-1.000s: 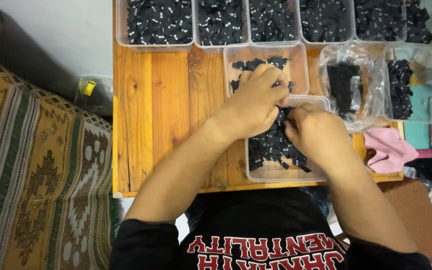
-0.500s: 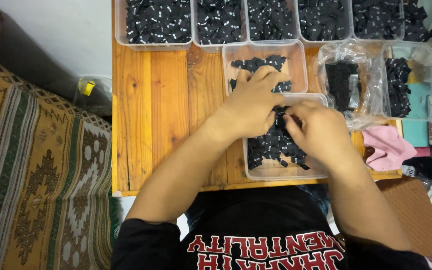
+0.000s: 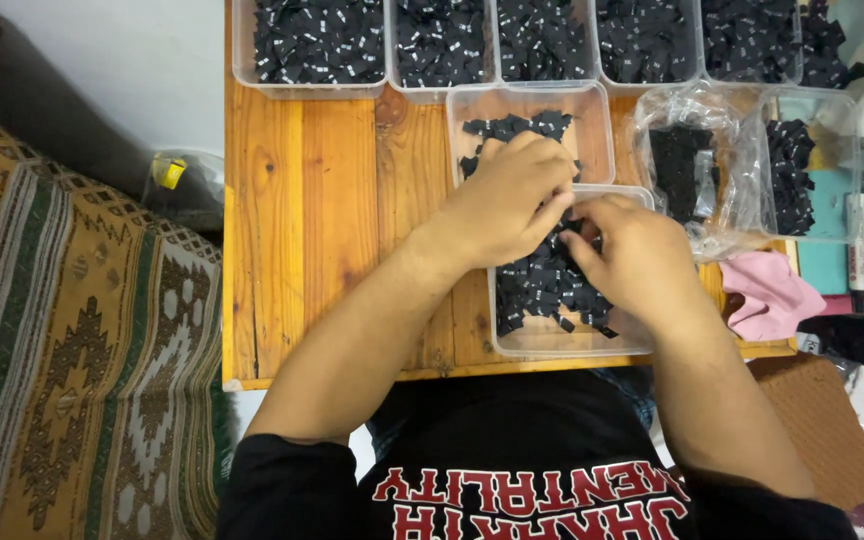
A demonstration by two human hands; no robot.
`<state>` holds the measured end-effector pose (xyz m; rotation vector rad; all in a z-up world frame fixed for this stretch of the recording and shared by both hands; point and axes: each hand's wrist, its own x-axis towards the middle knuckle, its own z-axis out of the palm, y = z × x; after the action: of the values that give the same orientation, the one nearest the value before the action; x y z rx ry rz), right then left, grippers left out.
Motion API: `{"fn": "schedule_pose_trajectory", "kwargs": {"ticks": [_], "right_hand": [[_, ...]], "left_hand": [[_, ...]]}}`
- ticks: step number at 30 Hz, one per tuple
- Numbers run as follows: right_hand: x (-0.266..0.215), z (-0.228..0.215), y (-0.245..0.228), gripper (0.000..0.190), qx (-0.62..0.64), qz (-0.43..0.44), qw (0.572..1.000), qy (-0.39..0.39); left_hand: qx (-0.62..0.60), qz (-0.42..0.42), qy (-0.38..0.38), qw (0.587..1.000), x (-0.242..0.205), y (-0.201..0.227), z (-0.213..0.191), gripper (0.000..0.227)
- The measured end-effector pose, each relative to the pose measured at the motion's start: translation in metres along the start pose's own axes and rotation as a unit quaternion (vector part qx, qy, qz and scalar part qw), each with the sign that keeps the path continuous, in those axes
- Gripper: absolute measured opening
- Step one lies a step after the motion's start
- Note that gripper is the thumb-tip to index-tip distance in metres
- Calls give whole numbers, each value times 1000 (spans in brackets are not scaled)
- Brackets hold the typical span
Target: Sorting and inspecting small black plastic garment trims from one container to another
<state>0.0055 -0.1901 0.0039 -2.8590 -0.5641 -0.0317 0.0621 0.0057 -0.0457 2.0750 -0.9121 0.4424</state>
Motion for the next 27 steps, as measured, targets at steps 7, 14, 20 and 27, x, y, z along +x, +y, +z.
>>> {"fn": "schedule_pose_trajectory", "kwargs": {"ticks": [7,14,20,27], "right_hand": [[4,-1,-10,22,-112,11,991,-66],[5,5,-1,21,-140,17,988,-69],[5,-4,-16,21,-141,13,987,-82],[3,-3,-11,17,-97,18,993,-68]], "left_hand": [[-56,76,88,992,8,12,-12,17],[-82,81,108,987,9,17,-15,16],[-137,46,106,984,6,24,-22,16],[-221,1,134,966,4,20,-22,24]]}}
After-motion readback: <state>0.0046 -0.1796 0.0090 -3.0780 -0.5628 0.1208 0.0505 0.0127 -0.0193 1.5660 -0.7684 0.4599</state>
